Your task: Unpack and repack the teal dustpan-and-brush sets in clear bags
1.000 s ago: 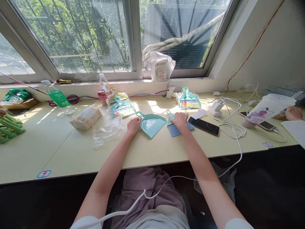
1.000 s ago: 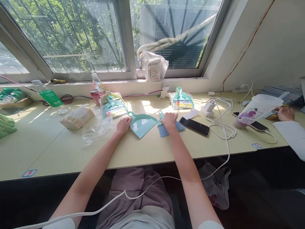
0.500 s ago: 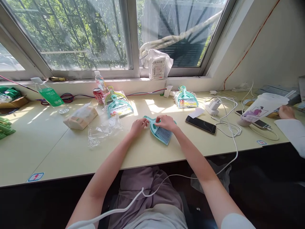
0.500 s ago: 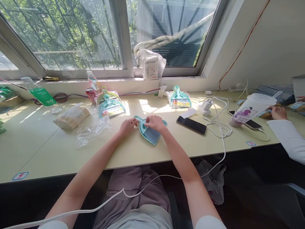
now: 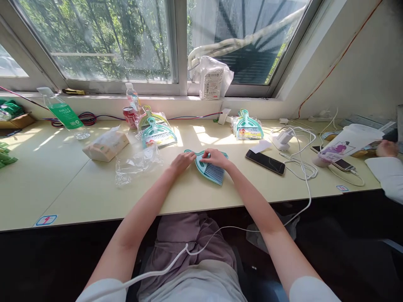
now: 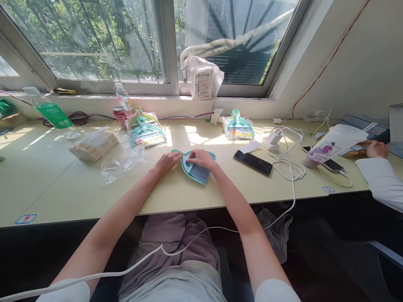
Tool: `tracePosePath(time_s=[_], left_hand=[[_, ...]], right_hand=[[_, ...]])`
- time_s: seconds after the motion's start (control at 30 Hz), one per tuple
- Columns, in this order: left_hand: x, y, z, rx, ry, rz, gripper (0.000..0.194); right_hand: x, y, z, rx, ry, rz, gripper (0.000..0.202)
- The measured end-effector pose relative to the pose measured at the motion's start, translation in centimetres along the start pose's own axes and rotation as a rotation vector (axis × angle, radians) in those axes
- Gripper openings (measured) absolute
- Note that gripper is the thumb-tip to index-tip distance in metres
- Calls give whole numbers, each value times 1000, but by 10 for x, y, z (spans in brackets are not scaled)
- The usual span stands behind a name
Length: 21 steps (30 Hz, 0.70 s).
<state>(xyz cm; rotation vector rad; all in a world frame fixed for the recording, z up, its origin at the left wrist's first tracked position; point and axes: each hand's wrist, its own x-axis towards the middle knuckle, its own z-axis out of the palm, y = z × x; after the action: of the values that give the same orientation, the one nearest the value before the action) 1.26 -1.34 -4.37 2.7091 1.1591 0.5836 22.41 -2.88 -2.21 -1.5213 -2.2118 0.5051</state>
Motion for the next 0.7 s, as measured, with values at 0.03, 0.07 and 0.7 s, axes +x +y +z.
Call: tracePosePath(time_s=[0.03, 0.07, 0.7], left_hand=[[0, 1, 0, 6, 1, -5, 28], [0, 2, -1, 6, 18, -11, 28], [8, 7, -2, -1341, 279, -662, 48]], right_hand=[[0, 0, 1, -6, 3, 5, 17], [0, 0, 1, -17, 14, 13, 16], [-21, 76, -55, -355, 655, 763, 52]])
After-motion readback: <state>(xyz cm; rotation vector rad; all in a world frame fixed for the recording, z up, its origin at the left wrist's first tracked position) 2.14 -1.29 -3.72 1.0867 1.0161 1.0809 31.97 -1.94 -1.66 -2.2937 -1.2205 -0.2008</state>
